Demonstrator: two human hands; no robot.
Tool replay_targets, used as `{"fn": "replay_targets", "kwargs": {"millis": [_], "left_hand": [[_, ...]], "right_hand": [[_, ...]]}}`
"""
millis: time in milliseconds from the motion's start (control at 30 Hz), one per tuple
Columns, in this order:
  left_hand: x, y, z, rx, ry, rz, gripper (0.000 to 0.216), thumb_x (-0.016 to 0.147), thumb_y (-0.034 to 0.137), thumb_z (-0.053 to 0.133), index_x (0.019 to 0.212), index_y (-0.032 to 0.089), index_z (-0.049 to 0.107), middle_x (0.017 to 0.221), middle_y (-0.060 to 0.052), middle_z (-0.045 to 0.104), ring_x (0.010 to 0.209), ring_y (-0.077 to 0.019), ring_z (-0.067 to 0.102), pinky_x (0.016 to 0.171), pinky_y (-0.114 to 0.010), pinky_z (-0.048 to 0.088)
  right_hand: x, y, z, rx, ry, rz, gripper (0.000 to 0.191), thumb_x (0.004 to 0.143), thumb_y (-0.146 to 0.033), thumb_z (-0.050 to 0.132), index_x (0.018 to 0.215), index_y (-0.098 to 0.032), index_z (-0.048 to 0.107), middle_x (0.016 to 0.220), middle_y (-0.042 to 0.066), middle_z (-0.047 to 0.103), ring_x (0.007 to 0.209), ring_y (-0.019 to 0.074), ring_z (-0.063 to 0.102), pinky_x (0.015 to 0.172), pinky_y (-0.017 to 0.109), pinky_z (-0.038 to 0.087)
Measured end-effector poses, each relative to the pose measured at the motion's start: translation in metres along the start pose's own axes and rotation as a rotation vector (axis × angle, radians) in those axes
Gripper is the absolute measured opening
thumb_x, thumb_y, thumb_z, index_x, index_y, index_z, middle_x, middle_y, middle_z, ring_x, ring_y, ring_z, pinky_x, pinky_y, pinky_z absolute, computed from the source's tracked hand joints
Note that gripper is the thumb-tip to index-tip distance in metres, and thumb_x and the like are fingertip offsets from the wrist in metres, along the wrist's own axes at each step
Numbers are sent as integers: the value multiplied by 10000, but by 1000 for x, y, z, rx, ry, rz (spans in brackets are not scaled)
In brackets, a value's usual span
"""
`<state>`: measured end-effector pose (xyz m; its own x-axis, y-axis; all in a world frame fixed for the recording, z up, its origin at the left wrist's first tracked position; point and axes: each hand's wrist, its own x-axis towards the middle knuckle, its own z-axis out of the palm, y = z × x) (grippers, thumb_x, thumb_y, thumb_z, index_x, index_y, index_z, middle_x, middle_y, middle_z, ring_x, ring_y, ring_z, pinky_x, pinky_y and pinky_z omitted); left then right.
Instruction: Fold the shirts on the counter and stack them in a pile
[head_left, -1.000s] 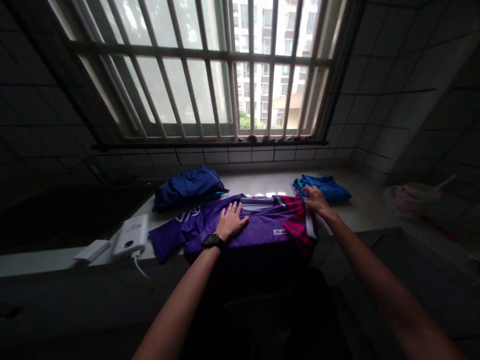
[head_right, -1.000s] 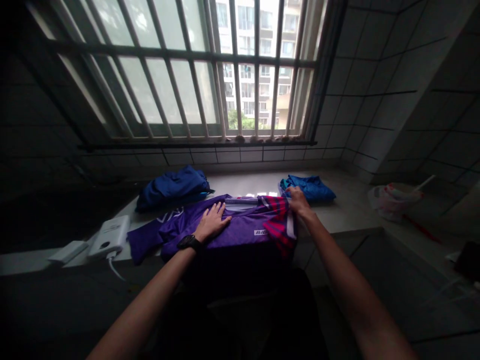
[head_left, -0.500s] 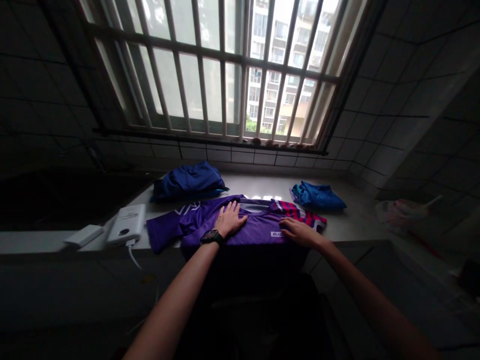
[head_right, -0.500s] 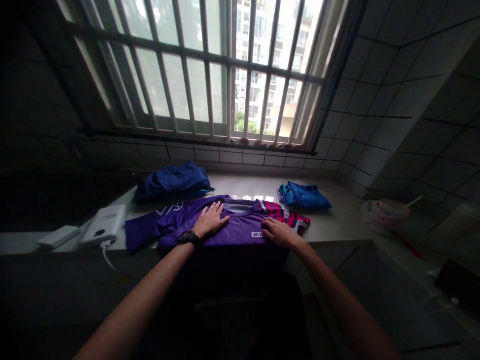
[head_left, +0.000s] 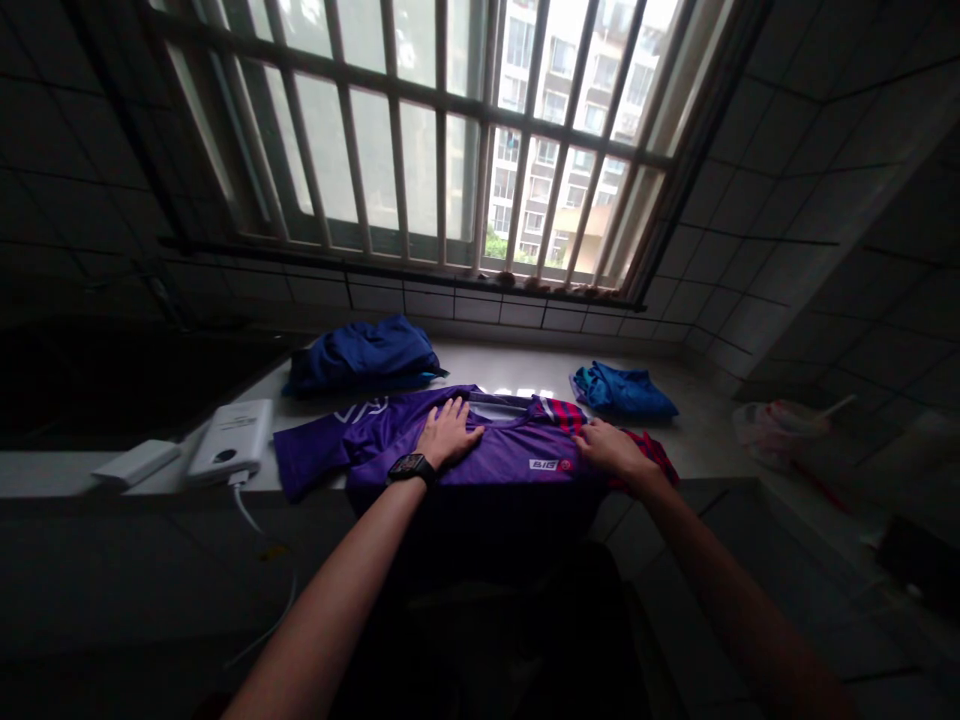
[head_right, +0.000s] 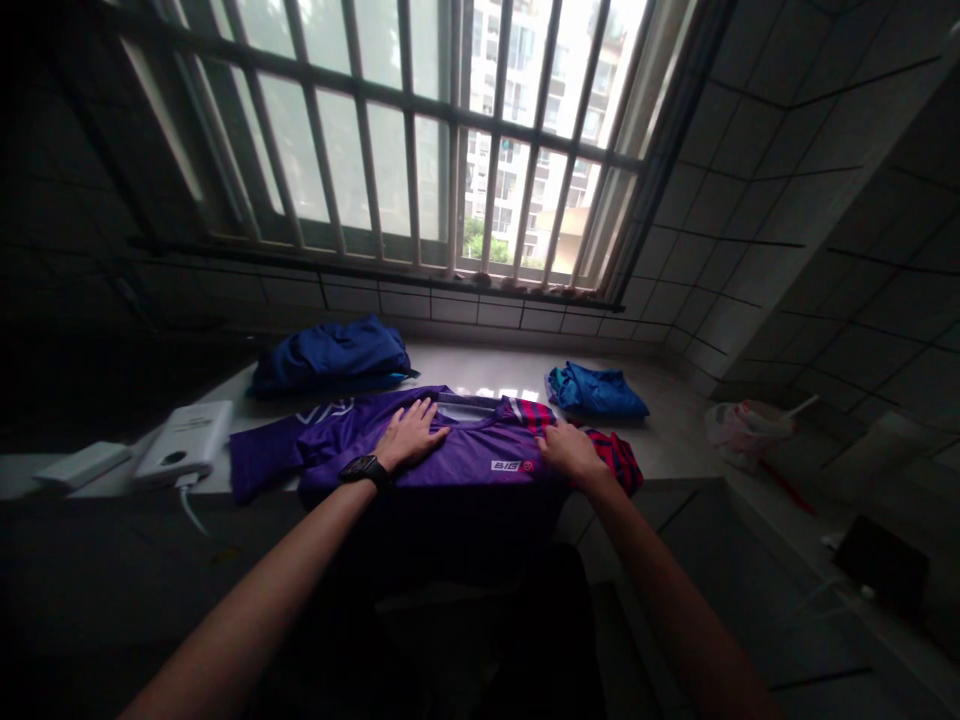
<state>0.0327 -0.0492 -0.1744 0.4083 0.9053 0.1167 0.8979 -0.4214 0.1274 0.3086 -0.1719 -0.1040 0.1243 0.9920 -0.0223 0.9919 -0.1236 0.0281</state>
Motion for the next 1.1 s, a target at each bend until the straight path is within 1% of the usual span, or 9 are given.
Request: {"fn": "replay_targets", "kwargs": {"millis": [100,200,300,433,533,667,767,900,1100], "left_hand": [[-1,0,-2,0,-3,0,723,995,535,315,1569,98,360,1666,-173,294,1552,-298,257,1241,-481,221],[-3,2,-4,-4,1,4,707,991,531,333,1561,114,372,1660,-167,318,1542,-300,277,1235,-474,230],[-7,5,-10,-16,87,-47,709,976,528,381,1534,91,393,1576,-194,455,1452,-314,419,1190,-444,303],[-11,11,-16,5,242,-140,552,973,460,405,1314,70,596,1339,-224,628,1257,-346,559,1081,-443,399],[-10,11,-14,-13,221,-95,438,975,386,397,1173,116,678,1266,-189,666,1207,-320,584,1064,-429,414],[-8,9,-7,-62,187,-76,477,972,386,403,1303,144,646,1435,-159,597,1349,-305,507,1141,-434,365],[-8,8,-4,-81,159,-89,586,970,387,398,1492,140,495,1560,-140,495,1457,-312,406,1188,-450,313],[-7,8,-2,-95,133,-112,663,971,396,374,1569,111,369,1602,-132,443,1495,-301,361,1214,-438,277],[-7,9,-5,-95,159,-104,575,971,392,396,1458,104,495,1516,-165,536,1425,-299,446,1191,-425,308]], "right_hand": [[28,-34,14,56,56,-83,486,1013,-392,453,1424,-158,562,1464,164,554,1294,270,566,1041,338,441],[57,-52,26,112,153,-80,518,992,-383,502,1443,-130,524,1491,173,518,1328,262,527,1086,324,394],[73,-56,38,159,226,-83,444,992,-383,503,1355,-142,590,1391,154,589,1249,245,568,1062,312,400],[75,-53,49,166,286,-196,341,1001,-377,487,1183,-155,672,1245,134,655,1172,237,589,1025,311,412],[74,-53,54,193,233,-198,417,1032,-414,429,1294,-157,627,1344,136,638,1245,231,570,1064,326,390],[78,-55,59,187,139,-80,593,1061,-505,286,1538,-179,420,1638,120,372,1514,250,305,1202,437,236],[79,-56,62,185,145,-10,653,1059,-521,258,1569,-125,355,1668,153,292,1547,271,227,1216,486,194],[76,-54,60,213,307,-33,558,1049,-447,346,1448,-87,498,1522,197,498,1415,270,441,1153,398,301],[73,-54,56,212,330,-146,391,1051,-382,387,1223,-145,646,1258,128,674,1187,229,600,1026,302,397]]}}
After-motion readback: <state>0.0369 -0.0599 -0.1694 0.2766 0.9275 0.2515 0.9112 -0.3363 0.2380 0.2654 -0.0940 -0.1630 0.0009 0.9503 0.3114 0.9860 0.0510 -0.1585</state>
